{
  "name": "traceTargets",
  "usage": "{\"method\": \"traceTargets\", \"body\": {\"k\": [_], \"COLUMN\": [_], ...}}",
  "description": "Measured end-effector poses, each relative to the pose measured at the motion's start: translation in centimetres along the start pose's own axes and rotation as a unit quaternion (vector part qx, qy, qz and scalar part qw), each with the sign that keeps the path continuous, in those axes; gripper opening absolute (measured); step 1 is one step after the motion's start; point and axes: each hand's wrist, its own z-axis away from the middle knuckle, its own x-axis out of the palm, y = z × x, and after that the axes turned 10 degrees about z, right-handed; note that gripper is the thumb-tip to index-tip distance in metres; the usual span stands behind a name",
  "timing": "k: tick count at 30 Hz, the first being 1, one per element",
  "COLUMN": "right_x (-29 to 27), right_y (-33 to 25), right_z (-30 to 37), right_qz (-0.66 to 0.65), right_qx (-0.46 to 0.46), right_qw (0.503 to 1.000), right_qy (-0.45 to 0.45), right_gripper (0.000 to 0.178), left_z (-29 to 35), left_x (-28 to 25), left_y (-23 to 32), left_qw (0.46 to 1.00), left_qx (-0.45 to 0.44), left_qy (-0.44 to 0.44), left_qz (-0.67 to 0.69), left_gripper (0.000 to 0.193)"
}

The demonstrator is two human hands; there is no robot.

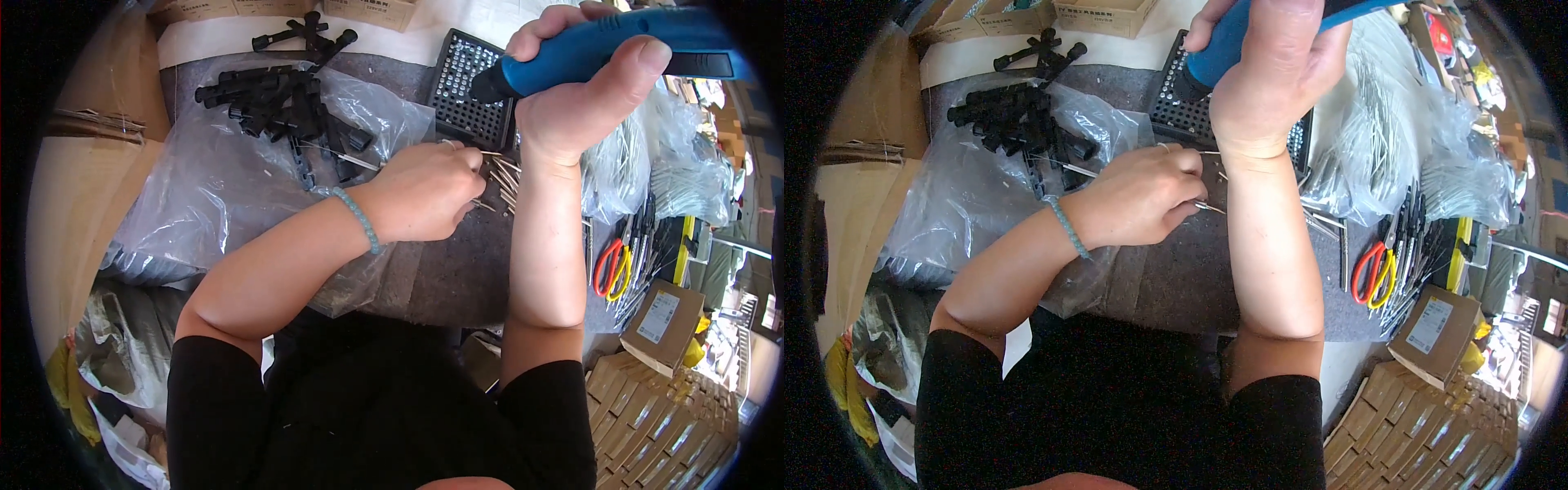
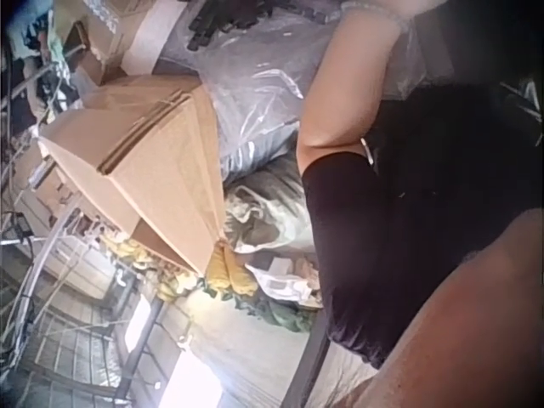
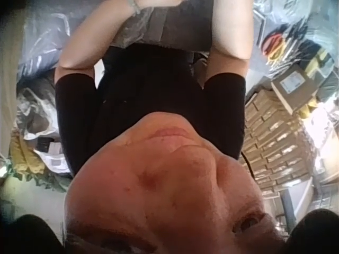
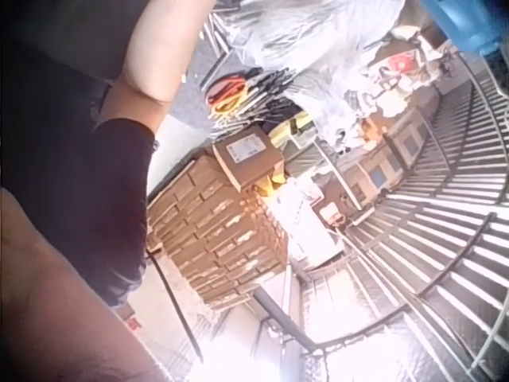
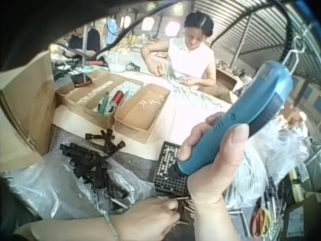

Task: Assembling small metal pins into plastic housings using a power screwdriver on a workshop table.

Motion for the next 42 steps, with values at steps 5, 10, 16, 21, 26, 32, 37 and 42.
{"method": "traceTargets", "body": {"k": [5, 10, 16, 21, 26, 32, 37, 42], "right_x": [-2.6, -5.3, -6.4, -6.3, -6.5, -6.3, -6.4, -3.8], "right_y": [0.8, 0.3, 0.2, 0.0, 0.1, -0.1, -0.3, -4.5], "right_z": [-1.0, -1.3, -1.0, -0.6, -1.0, -0.6, -0.6, 1.4], "right_qz": [-0.013, -0.065, -0.089, -0.098, -0.146, -0.139, -0.128, 0.079], "right_qx": [-0.015, -0.034, -0.053, -0.039, -0.048, -0.053, -0.049, -0.026], "right_qw": [1.0, 0.997, 0.992, 0.992, 0.985, 0.986, 0.988, 0.997], "right_qy": [-0.022, -0.02, -0.071, -0.065, -0.078, -0.073, -0.078, -0.004], "right_gripper": [0.071, 0.075, 0.075, 0.076, 0.075, 0.076, 0.077, 0.06], "left_z": [-0.2, -0.7, -1.0, -1.0, -1.1, -1.0, -1.0, -1.0], "left_x": [-0.3, -0.7, 0.4, 0.2, 0.0, 0.0, 0.2, -0.1], "left_y": [0.4, 0.7, -0.2, -0.6, -0.2, -0.1, -0.2, 0.0], "left_qw": [0.984, 0.949, 0.938, 0.95, 0.945, 0.942, 0.942, 0.945], "left_qx": [-0.024, -0.15, -0.038, -0.01, -0.019, -0.021, -0.004, -0.032], "left_qy": [0.153, 0.245, 0.299, 0.29, 0.299, 0.301, 0.306, 0.282], "left_qz": [0.085, 0.131, 0.172, 0.117, 0.129, 0.145, 0.141, 0.161], "left_gripper": [0.024, 0.029, 0.026, 0.015, 0.014, 0.015, 0.014, 0.016]}}
